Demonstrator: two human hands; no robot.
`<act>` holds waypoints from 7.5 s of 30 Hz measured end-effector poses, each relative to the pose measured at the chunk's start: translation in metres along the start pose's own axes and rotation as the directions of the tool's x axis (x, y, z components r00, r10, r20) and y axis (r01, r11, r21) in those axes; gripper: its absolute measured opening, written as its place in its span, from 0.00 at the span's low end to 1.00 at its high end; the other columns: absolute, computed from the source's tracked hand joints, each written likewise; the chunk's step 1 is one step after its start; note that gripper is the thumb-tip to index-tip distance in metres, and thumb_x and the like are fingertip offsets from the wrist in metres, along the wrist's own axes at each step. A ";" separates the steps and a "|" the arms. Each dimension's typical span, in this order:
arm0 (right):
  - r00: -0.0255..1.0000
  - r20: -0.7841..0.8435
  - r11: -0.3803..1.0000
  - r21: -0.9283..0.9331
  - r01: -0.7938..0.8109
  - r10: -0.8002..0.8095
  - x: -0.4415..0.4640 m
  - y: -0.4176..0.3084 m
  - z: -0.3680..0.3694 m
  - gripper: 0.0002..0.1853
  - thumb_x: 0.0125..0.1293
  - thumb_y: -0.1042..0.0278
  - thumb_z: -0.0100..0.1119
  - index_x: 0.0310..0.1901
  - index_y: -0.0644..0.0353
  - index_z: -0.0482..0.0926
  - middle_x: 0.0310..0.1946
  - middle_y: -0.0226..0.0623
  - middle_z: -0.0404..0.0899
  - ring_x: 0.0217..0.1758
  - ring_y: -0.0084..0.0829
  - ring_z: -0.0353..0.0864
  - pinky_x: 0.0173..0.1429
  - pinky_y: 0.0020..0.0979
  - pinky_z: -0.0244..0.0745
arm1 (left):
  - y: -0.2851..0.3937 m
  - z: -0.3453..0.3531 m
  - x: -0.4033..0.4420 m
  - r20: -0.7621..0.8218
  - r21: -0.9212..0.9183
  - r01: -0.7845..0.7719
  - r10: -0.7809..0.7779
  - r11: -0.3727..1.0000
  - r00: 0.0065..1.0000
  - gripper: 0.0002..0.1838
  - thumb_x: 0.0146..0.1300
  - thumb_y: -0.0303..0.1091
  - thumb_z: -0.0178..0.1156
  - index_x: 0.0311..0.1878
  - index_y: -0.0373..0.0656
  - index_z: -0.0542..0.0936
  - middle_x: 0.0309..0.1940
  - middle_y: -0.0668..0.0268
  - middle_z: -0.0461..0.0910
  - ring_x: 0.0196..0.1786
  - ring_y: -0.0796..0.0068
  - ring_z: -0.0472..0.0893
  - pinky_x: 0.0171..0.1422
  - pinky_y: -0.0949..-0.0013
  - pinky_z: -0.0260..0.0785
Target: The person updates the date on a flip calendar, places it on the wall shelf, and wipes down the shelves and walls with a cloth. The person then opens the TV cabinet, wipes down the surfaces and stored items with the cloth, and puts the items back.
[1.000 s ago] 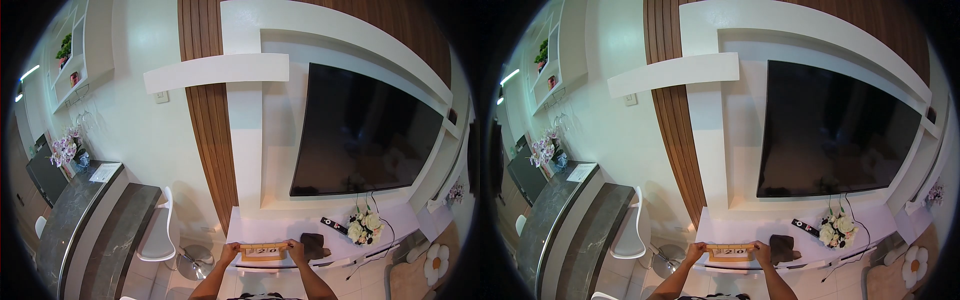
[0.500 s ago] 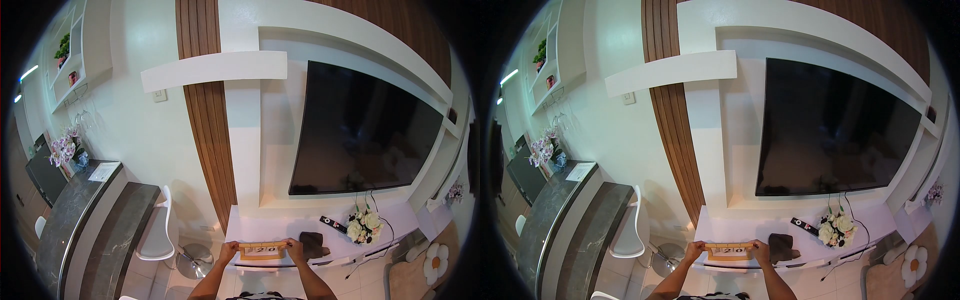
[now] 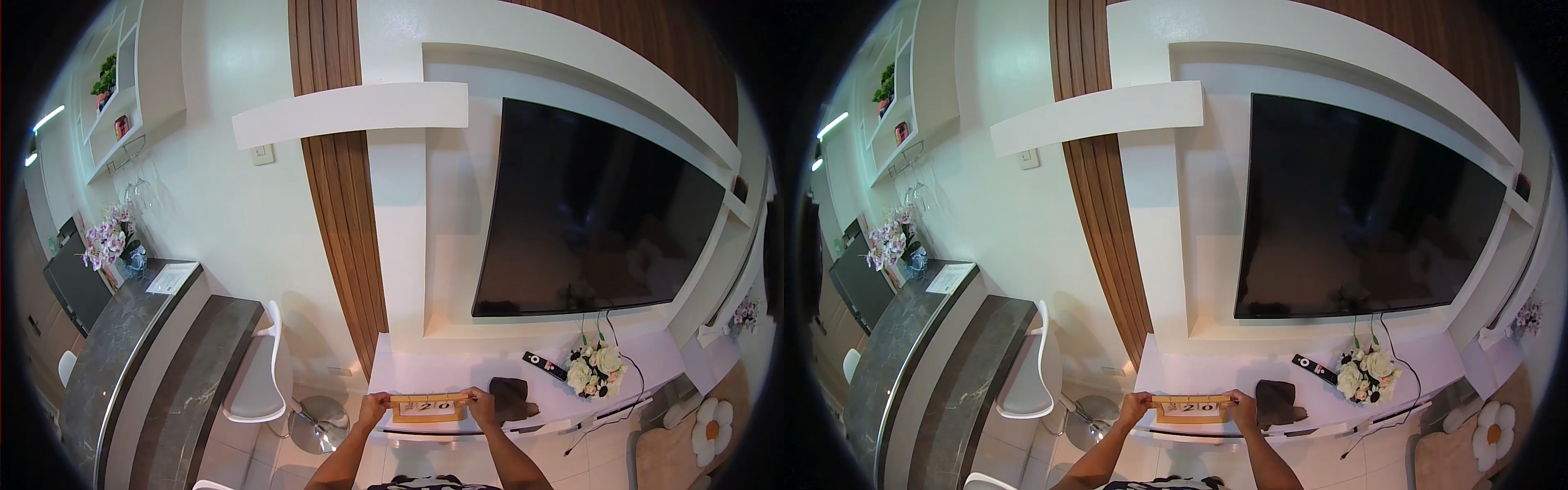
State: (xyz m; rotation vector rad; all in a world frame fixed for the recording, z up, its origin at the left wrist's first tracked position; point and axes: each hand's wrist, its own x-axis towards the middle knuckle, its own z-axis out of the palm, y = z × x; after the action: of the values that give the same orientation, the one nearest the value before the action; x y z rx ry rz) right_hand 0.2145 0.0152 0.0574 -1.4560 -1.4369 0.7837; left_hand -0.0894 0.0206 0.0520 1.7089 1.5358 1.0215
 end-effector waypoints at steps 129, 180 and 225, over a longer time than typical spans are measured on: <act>0.901 -0.207 0.807 0.400 0.434 -0.382 -0.035 -0.295 -0.127 0.11 0.56 0.72 0.66 0.36 0.66 0.75 0.33 0.26 0.69 0.32 0.15 0.71 0.37 0.16 0.66 | 0.301 -0.157 -0.051 -0.388 -0.572 -0.440 0.245 0.692 0.889 0.13 0.56 0.20 0.62 0.46 0.33 0.80 0.34 0.68 0.76 0.40 0.79 0.77 0.46 0.77 0.67; 0.872 -0.287 0.757 0.434 0.488 -0.398 -0.038 -0.302 -0.128 0.13 0.54 0.70 0.68 0.37 0.65 0.74 0.32 0.25 0.69 0.28 0.12 0.67 0.31 0.15 0.63 | 0.314 -0.160 -0.055 -0.389 -0.582 -0.442 0.243 0.682 0.888 0.13 0.57 0.19 0.61 0.47 0.30 0.78 0.35 0.66 0.76 0.41 0.78 0.77 0.47 0.77 0.69; 0.883 -0.283 0.712 0.523 0.469 -0.374 -0.033 -0.310 -0.133 0.13 0.55 0.70 0.68 0.35 0.66 0.74 0.32 0.28 0.69 0.34 0.17 0.70 0.40 0.18 0.66 | 0.289 -0.154 -0.052 -0.220 -0.613 -0.288 0.191 0.736 0.957 0.12 0.60 0.24 0.60 0.48 0.34 0.80 0.47 0.61 0.76 0.50 0.74 0.76 0.54 0.74 0.70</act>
State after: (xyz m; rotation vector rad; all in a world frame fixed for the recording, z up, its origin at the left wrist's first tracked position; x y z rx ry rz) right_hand 0.2084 -0.0708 0.3851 -0.6578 -1.1947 0.7054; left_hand -0.0748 -0.0771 0.3687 1.3641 0.8722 1.6134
